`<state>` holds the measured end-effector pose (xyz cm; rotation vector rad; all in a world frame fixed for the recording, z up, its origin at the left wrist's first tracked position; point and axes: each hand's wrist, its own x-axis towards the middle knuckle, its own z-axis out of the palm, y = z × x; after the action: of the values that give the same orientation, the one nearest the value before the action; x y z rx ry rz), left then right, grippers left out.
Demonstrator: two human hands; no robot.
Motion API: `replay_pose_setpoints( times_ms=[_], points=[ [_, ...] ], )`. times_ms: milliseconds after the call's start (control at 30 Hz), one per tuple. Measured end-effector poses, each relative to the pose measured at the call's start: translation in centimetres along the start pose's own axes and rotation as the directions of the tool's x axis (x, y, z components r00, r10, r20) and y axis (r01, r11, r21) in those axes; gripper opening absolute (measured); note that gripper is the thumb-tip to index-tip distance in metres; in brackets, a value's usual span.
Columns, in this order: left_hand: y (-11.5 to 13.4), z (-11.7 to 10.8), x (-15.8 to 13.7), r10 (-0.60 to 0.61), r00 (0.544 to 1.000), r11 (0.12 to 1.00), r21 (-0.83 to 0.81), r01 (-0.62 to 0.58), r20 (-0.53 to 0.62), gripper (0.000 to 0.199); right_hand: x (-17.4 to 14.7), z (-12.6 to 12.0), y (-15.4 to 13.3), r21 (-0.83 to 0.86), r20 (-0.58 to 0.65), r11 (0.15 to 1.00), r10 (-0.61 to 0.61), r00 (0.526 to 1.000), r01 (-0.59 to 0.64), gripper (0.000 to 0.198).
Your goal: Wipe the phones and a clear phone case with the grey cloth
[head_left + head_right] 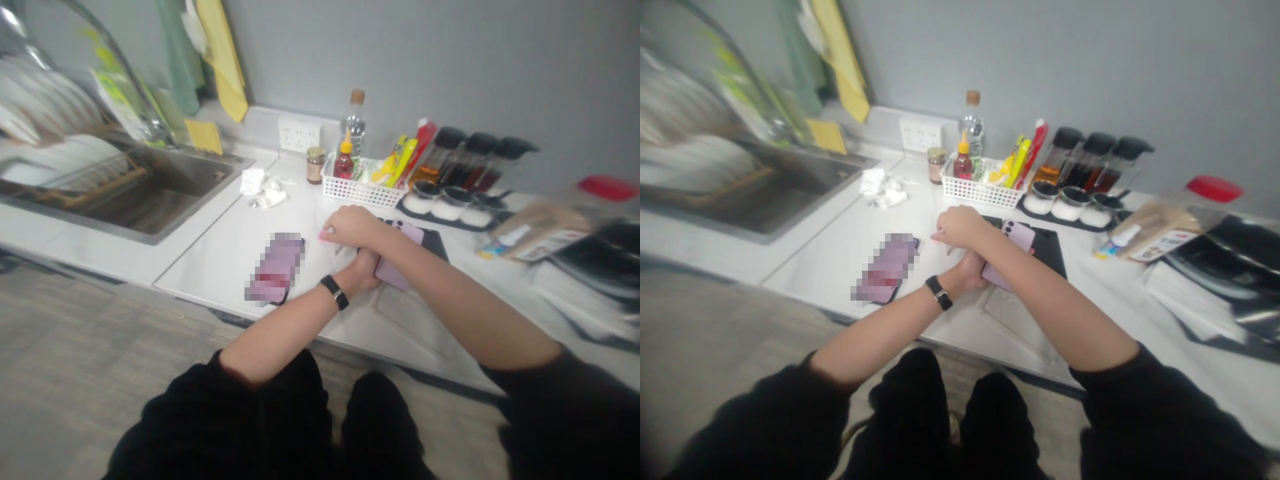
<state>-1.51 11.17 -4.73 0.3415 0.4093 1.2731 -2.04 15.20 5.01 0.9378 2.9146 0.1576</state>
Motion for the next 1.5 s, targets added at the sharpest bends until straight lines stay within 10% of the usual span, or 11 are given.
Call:
replay_pose_setpoints(
  times_ms=[100, 200, 400, 567, 733, 900, 1100, 1267, 1500],
  points=[
    [0.7, 1.0, -0.6, -0.078, 0.996, 0.996, 0.055, 0.076, 0.05, 0.035, -4.0, -1.3, 2.4, 0.251, -0.277, 0.968, 0.055, 0.959, 0.017, 0.038],
    [1.4, 1.6, -1.0, -0.202, 0.978, 0.977, 0.08, 0.198, 0.054, 0.062, -10.5, -1.8, 5.9, 0.434, -0.514, 0.901, 0.245, 0.822, 0.002, 0.038],
    [1.3, 1.8, -1.2, -0.226, 0.974, 0.971, 0.086, 0.223, 0.022, 0.059, -19.2, 3.0, 7.3, 0.581, -0.447, 0.811, 0.396, 0.802, -0.077, 0.04],
    [0.7, 1.7, -1.2, -0.245, 0.969, 0.967, 0.059, 0.246, -0.026, 0.044, -17.6, 6.4, 6.8, 0.523, -0.517, 0.849, 0.243, 0.821, 0.078, 0.016],
    [0.6, 1.8, -1.6, -0.336, 0.941, 0.939, 0.098, 0.331, 0.036, 0.047, -16.5, 7.4, 7.9, 0.376, -0.674, 0.926, 0.285, 0.682, -0.015, 0.033],
    [0.9, 2.1, -1.5, -0.32, 0.947, 0.944, 0.076, 0.32, -0.005, 0.055, -17.8, 8.7, 4.8, 0.257, -0.637, 0.949, 0.023, 0.771, 0.184, 0.034],
    [1.0, 2.6, -1.7, -0.246, 0.968, 0.965, 0.088, 0.249, -0.044, 0.046, -18.1, 8.5, 6.3, 0.254, -0.692, 0.967, 0.173, 0.701, 0.013, 0.041],
    [0.9, 2.4, -1.8, -0.31, 0.95, 0.944, 0.105, 0.311, -0.03, 0.054, -18.8, 9.1, 4.4, 0.187, -0.626, 0.961, -0.045, 0.779, 0.205, 0.041],
    [1.0, 2.3, -2.2, -0.354, 0.933, 0.92, 0.197, 0.338, 0.056, 0.05, -18.2, 8.3, 9.1, 0.273, -0.746, 0.961, 0.233, 0.624, -0.032, 0.041]
  ],
)
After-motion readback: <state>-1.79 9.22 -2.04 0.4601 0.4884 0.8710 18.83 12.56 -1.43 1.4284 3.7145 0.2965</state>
